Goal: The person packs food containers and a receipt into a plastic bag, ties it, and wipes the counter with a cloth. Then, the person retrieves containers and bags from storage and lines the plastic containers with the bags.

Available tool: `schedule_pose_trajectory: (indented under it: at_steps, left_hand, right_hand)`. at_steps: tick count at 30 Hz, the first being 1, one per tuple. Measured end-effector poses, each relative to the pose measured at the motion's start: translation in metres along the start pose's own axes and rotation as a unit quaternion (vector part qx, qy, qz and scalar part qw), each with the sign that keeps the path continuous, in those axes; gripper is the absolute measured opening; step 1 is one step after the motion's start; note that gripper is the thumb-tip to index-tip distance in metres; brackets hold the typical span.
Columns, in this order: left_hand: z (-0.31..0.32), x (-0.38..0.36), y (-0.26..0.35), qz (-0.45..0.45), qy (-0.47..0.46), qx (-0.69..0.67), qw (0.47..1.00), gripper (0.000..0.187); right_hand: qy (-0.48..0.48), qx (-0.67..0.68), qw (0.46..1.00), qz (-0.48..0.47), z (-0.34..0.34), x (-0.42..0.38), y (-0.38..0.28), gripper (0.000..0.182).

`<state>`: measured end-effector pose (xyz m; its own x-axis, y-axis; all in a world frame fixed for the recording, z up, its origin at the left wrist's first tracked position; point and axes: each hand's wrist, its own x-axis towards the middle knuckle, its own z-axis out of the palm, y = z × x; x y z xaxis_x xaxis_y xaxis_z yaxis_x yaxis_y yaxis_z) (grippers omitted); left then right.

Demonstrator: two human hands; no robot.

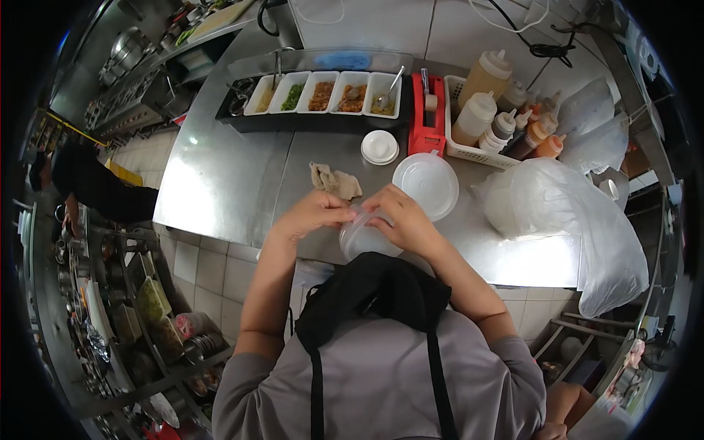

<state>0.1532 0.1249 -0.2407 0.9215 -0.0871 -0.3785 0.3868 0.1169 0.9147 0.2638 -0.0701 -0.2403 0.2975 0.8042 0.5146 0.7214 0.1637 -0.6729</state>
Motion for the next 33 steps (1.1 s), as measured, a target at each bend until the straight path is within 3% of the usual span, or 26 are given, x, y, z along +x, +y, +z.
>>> schedule_pose_trajectory:
  at_steps: [22,33]
  left_hand:
    - [-0.018,0.011,-0.004,0.027,-0.092,0.041,0.995,0.023]
    - [-0.038,-0.010,0.012,0.040,-0.062,0.041,0.996,0.017]
  right_hand:
    - [0.054,0.014,0.997,0.050,0.015,-0.006,-0.009,0.030]
    - [0.062,-0.050,0.997,0.009,0.028,0.026,-0.021,0.030]
